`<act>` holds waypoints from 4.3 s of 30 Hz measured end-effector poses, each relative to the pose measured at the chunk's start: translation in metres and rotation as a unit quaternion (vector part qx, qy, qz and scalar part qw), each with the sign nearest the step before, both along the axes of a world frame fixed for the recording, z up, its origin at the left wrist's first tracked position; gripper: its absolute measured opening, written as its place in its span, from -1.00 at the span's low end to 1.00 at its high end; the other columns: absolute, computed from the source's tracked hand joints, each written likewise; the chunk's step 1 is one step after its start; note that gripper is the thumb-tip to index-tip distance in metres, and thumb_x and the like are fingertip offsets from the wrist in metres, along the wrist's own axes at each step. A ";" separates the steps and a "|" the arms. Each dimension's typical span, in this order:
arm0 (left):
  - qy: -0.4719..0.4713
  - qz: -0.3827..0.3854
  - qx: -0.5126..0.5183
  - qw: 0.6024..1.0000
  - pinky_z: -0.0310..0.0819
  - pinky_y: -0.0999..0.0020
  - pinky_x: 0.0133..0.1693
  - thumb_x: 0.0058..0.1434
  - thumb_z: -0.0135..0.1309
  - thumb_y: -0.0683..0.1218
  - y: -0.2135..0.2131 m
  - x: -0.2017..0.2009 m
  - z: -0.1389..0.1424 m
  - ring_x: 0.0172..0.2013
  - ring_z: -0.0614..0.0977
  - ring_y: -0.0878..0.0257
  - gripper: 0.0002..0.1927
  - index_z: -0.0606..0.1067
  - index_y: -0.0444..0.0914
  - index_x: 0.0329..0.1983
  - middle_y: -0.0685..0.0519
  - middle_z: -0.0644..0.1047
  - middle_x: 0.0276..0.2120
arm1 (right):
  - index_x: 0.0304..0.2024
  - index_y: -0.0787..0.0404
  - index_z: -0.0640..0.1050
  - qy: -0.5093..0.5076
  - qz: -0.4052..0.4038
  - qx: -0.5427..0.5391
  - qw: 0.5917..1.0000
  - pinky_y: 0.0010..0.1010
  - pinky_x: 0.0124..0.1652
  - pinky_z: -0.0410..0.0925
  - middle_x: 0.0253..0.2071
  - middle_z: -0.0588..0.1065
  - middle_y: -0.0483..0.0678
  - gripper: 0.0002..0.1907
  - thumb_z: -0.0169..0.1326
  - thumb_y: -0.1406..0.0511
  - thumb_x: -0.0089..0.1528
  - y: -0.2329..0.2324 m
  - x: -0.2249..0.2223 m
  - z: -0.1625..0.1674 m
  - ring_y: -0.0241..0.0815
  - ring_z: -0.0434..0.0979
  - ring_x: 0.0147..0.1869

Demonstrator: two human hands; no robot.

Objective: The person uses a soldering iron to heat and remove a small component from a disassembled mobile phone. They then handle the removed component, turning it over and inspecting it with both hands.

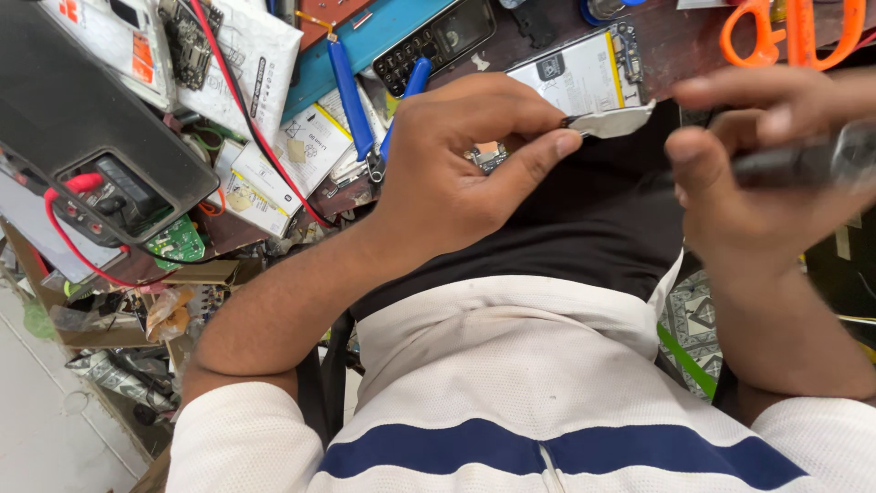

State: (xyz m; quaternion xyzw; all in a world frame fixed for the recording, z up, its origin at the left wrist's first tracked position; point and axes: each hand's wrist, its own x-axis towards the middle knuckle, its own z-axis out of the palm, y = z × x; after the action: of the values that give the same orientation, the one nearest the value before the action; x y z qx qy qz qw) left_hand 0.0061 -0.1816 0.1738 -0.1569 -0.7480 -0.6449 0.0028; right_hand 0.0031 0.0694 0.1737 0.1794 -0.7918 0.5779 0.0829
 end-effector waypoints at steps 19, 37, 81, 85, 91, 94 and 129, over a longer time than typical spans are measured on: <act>0.007 -0.016 -0.039 0.999 0.53 0.51 -0.36 0.31 0.32 -0.17 0.021 0.007 -0.001 -0.40 0.66 0.35 -0.78 0.63 -0.22 0.00 0.04 0.63 -0.29 | -0.05 0.22 0.18 -0.186 0.023 -0.078 0.979 -0.61 -0.45 0.32 -0.17 0.55 0.21 -0.51 0.23 0.61 0.30 0.003 0.004 -0.005 -0.31 0.45 -0.45; 0.063 0.030 -0.067 0.995 0.55 0.42 -0.34 0.39 0.23 -0.19 0.024 0.023 -0.001 -0.41 0.64 0.32 -0.70 0.56 -0.27 0.17 0.07 0.60 -0.32 | -0.09 0.20 0.18 0.077 0.086 0.061 0.991 -0.59 -0.45 0.47 -0.02 0.45 0.24 -0.51 0.27 0.54 0.26 -0.006 0.032 -0.011 -0.26 0.60 -0.33; -0.222 -0.170 0.452 0.847 0.54 0.31 0.05 0.56 0.17 -0.19 -0.001 -0.002 -0.031 -0.03 0.59 0.21 -0.77 0.55 -0.38 0.21 -0.05 0.51 -0.01 | -0.11 0.10 0.22 0.262 0.273 0.051 0.924 -0.24 -0.50 0.49 -0.25 0.34 0.06 -0.38 0.38 0.51 0.05 0.008 0.016 0.015 -0.09 0.54 -0.47; -0.228 -0.194 0.469 0.831 0.54 0.30 0.07 0.57 0.16 -0.18 -0.005 -0.002 -0.030 -0.03 0.60 0.18 -0.76 0.54 -0.37 0.22 -0.06 0.51 -0.01 | -0.14 0.14 0.26 0.297 0.237 0.011 0.925 -0.29 -0.50 0.47 -0.29 0.35 0.03 -0.47 0.35 0.51 0.09 0.030 0.028 -0.019 -0.17 0.49 -0.50; -0.228 -0.214 0.471 0.825 0.53 0.32 0.08 0.58 0.16 -0.18 -0.007 -0.002 -0.030 -0.03 0.61 0.17 -0.77 0.54 -0.35 0.23 -0.06 0.52 -0.02 | -0.18 0.33 0.41 0.005 -0.107 0.361 0.926 -0.49 -0.44 0.23 -0.33 0.41 0.01 -0.74 0.28 0.52 0.26 0.065 0.045 -0.045 -0.17 0.31 -0.53; -0.230 -0.217 0.471 0.823 0.53 0.31 0.08 0.59 0.16 -0.19 -0.008 -0.003 -0.032 -0.02 0.60 0.16 -0.77 0.54 -0.36 0.23 -0.05 0.51 -0.02 | -0.12 0.37 0.44 -0.090 -0.056 0.268 0.958 -0.59 -0.31 0.26 -0.27 0.42 -0.02 -0.83 0.22 0.50 0.40 0.086 0.018 -0.042 -0.25 0.37 -0.40; -0.211 -0.221 0.381 0.873 0.55 0.42 0.02 0.57 0.18 -0.16 -0.007 -0.009 -0.038 -0.06 0.62 0.24 -0.76 0.54 -0.40 0.19 -0.08 0.56 0.00 | -0.11 0.26 0.49 0.120 -0.014 0.541 0.832 -0.28 -0.17 0.43 -0.22 0.56 -0.02 -0.34 0.55 0.10 -0.07 0.056 -0.031 -0.028 -0.03 0.58 -0.17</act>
State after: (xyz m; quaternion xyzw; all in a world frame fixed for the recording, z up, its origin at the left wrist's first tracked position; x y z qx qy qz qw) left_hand -0.0029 -0.1881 0.1357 -0.1650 -0.3728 -0.8816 -0.2378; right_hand -0.0279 0.1253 0.1458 0.2530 -0.9641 0.0297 0.0749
